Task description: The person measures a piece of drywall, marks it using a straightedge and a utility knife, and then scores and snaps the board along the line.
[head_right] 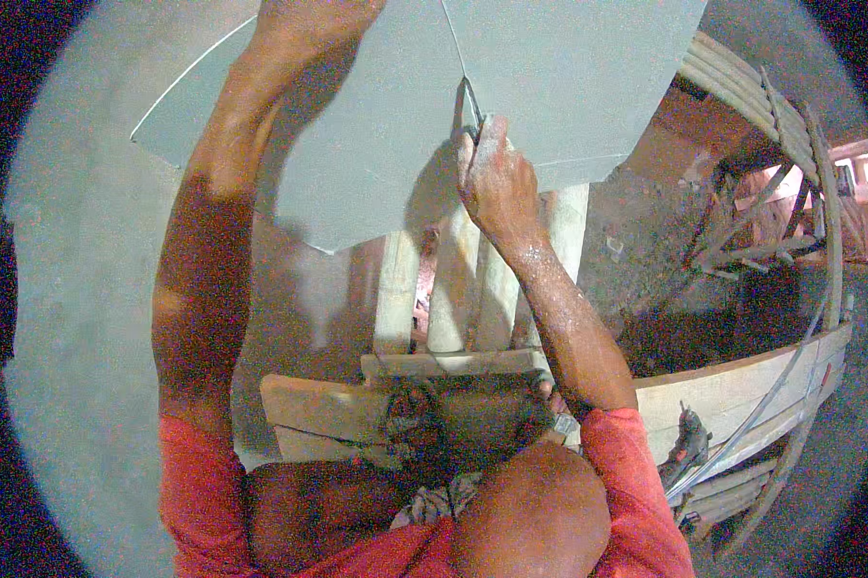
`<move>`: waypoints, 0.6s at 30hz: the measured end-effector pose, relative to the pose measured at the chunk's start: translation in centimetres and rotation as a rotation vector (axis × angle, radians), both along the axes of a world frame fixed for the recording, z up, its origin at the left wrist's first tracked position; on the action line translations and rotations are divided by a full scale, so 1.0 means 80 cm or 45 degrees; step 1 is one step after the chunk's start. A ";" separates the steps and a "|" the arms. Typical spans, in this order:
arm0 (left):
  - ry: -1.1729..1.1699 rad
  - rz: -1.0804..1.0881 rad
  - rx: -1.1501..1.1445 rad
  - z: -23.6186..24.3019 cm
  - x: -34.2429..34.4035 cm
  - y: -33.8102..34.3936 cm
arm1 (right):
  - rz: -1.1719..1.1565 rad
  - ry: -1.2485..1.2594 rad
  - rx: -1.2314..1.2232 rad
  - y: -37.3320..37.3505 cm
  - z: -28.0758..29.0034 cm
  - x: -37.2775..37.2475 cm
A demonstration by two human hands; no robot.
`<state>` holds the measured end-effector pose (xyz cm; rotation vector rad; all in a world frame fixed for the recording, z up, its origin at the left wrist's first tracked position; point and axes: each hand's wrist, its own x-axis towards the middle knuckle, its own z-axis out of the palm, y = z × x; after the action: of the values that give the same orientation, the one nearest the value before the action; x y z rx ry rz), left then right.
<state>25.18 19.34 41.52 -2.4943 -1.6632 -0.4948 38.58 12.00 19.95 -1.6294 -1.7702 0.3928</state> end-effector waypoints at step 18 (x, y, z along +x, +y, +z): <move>0.092 0.022 0.091 -0.015 -0.005 0.028 | -0.014 -0.093 -0.066 -0.028 -0.068 0.004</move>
<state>24.79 21.60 40.31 -2.4158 -1.6101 -0.4481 38.94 9.75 14.53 -1.7080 -1.8179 0.3815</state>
